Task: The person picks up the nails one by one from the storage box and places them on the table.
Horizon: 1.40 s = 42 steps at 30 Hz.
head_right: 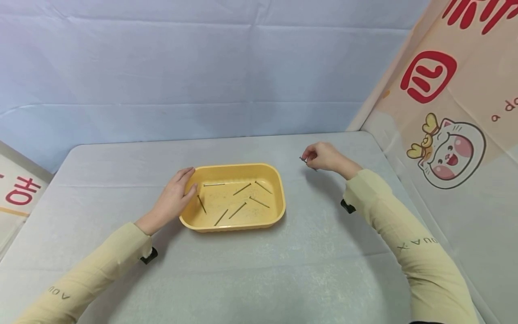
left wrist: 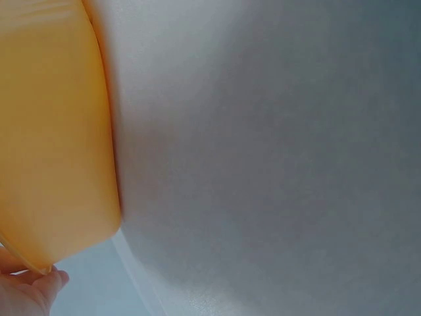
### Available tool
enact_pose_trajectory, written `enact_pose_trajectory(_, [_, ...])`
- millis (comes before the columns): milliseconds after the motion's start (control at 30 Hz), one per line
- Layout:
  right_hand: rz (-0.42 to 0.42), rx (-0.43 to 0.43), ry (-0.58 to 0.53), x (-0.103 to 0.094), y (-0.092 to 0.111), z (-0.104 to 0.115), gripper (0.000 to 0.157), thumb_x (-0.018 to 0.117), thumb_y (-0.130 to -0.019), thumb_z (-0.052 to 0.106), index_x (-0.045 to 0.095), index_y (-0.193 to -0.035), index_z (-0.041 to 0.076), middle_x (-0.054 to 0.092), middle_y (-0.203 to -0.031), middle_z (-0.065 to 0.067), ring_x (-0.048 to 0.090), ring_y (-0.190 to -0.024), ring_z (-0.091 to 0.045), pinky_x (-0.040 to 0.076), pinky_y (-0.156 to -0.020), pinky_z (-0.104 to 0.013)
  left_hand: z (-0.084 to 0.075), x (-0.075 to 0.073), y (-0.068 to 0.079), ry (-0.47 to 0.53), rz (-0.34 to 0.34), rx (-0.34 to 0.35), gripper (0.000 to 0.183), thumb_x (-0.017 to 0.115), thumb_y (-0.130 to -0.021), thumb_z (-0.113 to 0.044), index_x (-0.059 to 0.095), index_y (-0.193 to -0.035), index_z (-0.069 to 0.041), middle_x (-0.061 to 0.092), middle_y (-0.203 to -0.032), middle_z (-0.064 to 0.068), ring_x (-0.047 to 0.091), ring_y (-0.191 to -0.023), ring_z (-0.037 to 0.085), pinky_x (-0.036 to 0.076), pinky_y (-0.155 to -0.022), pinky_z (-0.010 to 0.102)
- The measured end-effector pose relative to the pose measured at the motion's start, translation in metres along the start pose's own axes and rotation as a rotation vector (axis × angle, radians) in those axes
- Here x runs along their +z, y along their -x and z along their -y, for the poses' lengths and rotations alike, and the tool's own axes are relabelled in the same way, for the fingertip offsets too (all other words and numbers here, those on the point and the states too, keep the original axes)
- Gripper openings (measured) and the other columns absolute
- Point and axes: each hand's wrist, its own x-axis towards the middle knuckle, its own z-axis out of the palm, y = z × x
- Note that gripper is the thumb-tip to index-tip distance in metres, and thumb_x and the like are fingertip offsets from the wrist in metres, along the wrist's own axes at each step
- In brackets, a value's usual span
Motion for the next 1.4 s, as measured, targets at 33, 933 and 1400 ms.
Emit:
enact_pose_trajectory(33, [0.002, 0.005, 0.002, 0.0, 0.0, -0.002, 0.022, 0.055, -0.083, 0.002, 0.06, -0.102, -0.007, 0.062, -0.082, -0.014, 0.053, -0.063, -0.017, 0.044, -0.057, -0.028, 0.0, 0.0, 0.0, 0.0, 0.001, 0.0, 0.049, 0.044, -0.094, -0.02, 0.037, -0.133, 0.01, 0.038, -0.136, 0.022, 0.035, -0.126, 0.033, 0.032, -0.103, 0.044])
enact_pose_trajectory(933, [0.016, 0.119, -0.183, 0.009, 0.001, -0.038, 0.028, 0.053, -0.088, 0.005, 0.056, -0.111, -0.012, 0.062, -0.087, -0.018, 0.061, -0.072, -0.018, 0.054, -0.07, -0.039, -0.002, -0.001, 0.001, 0.006, -0.002, -0.012, 0.049, 0.045, -0.094, -0.019, 0.037, -0.133, 0.009, 0.038, -0.136, 0.022, 0.036, -0.126, 0.033, 0.033, -0.103, 0.044])
enact_pose_trajectory(1400, [0.042, 0.186, -0.231, 0.02, -0.003, -0.051, 0.031, 0.054, -0.088, 0.007, 0.055, -0.113, -0.011, 0.062, -0.096, -0.019, 0.061, -0.074, -0.015, 0.053, -0.068, -0.033, -0.001, 0.001, 0.001, 0.01, -0.005, -0.016, 0.048, 0.047, -0.094, -0.017, 0.038, -0.133, 0.009, 0.038, -0.136, 0.022, 0.036, -0.126, 0.033, 0.033, -0.102, 0.045])
